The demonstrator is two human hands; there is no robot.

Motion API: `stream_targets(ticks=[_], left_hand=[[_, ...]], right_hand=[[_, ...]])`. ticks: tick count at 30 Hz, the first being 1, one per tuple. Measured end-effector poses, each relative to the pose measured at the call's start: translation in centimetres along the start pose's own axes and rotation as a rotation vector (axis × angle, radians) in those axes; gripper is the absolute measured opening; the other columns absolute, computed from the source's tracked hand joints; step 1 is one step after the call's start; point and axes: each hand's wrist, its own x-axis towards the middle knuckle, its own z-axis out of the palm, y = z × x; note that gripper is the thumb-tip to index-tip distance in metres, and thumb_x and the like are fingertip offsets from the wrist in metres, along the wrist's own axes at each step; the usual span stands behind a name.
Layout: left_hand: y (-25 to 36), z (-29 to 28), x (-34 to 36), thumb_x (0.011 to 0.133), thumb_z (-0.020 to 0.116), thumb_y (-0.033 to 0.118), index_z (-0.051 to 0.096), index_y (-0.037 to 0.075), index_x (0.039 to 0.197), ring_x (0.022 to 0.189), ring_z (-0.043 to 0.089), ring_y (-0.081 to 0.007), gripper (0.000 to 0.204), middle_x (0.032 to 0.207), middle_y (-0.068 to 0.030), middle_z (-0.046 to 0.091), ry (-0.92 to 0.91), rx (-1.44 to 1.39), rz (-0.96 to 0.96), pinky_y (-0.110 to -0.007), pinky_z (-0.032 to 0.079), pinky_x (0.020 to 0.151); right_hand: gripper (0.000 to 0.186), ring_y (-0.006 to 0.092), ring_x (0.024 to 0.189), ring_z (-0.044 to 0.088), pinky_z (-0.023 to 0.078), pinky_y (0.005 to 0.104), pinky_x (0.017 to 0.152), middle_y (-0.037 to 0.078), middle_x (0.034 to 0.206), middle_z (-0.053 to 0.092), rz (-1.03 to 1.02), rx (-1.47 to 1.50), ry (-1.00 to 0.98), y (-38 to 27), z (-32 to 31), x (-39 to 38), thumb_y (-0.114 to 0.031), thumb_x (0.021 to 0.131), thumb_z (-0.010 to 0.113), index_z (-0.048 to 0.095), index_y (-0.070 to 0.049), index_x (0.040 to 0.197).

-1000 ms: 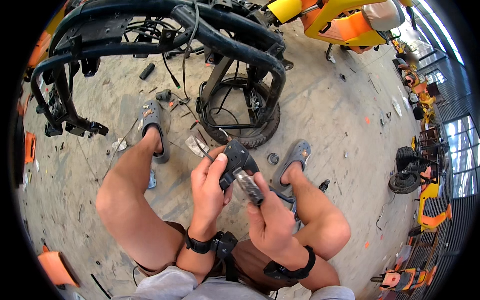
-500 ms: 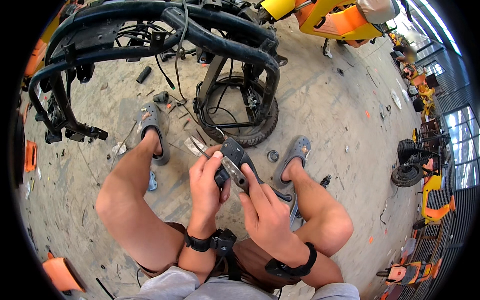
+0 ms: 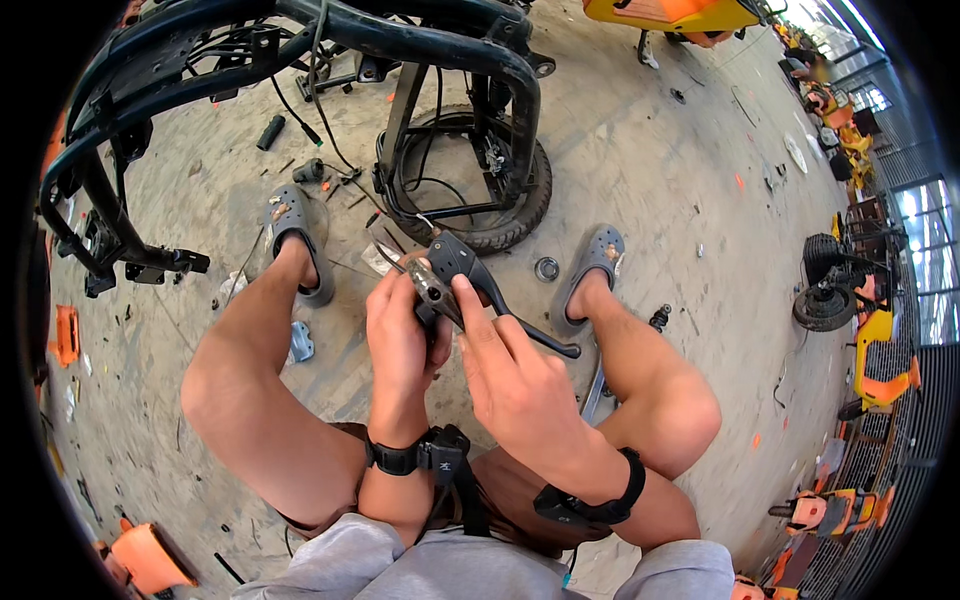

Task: The person uses pliers to adjust a small black plastic component attached to a wire. They repeatedly squeeze and release the pliers on the component while sitting on the floor in a workshop.

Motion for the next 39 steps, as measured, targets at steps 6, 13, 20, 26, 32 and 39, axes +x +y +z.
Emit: stream_targets(ticks=[6,13,20,26,32,39], left_hand=[[-0.1,0.4,0.0,0.099,0.046,0.023,0.059,-0.004,0.106,0.031,0.037,-0.008,0.031,0.065,-0.0033,0.055,0.012,-0.075,-0.047,-0.023,0.023,0.028],[-0.1,0.7,0.3,0.099,0.044,0.021,0.059,-0.003,0.104,0.031,0.038,-0.0086,0.029,0.065,-0.0045,0.056,0.01,-0.076,-0.04,-0.023,0.022,0.028],[-0.6,0.2,0.5,0.098,0.045,0.022,0.059,-0.003,0.104,0.031,0.038,-0.0092,0.029,0.066,-0.0047,0.056,-0.007,-0.077,-0.053,-0.025,0.023,0.028],[-1.0,-0.2,0.8,0.099,0.046,0.025,0.057,-0.004,0.107,0.031,0.04,-0.012,0.031,0.072,-0.0082,0.059,-0.014,0.023,-0.071,-0.025,0.024,0.027],[-0.5,0.3,0.4,0.099,0.044,0.023,0.057,-0.003,0.108,0.031,0.041,-0.0131,0.03,0.067,-0.0063,0.055,-0.024,-0.078,-0.082,-0.025,0.025,0.027],[-0.1,-0.1,0.9,0.099,0.037,0.025,0.053,-0.001,0.103,0.032,0.037,-0.0127,0.031,0.072,-0.0172,0.063,-0.08,-0.247,-0.161,-0.024,0.027,0.03]], right_hand=[[0.053,0.0215,0.055,0.052,0.047,0.0326,0.049,0.009,0.079,0.052,-0.031,-0.03,0.137,0.3,0.2,-0.1,-0.002,0.087,0.063,0.048,0.004,0.138],[0.054,0.0216,0.055,0.053,0.046,0.0317,0.048,0.009,0.079,0.052,-0.036,-0.05,0.17,0.1,0.0,-0.4,-0.001,0.085,0.063,0.049,0.005,0.137],[0.053,0.0215,0.054,0.052,0.046,0.0319,0.048,0.009,0.076,0.051,-0.04,-0.003,0.156,0.6,0.2,-0.4,-0.001,0.087,0.062,0.049,0.004,0.137],[0.052,0.0231,0.056,0.053,0.047,0.0327,0.051,0.011,0.075,0.053,0.045,-0.076,0.005,0.3,-0.2,-0.2,0.0,0.087,0.061,0.049,0.005,0.137],[0.05,0.0267,0.062,0.058,0.048,0.0329,0.056,0.016,0.08,0.061,0.054,-0.01,0.085,-0.2,-0.5,-0.1,0.0,0.088,0.061,0.05,0.004,0.136],[0.059,0.0215,0.076,0.064,0.053,0.0305,0.064,0.019,0.108,0.064,0.223,0.222,0.327,0.4,-2.2,-2.1,-0.005,0.084,0.069,0.046,0.007,0.137]])
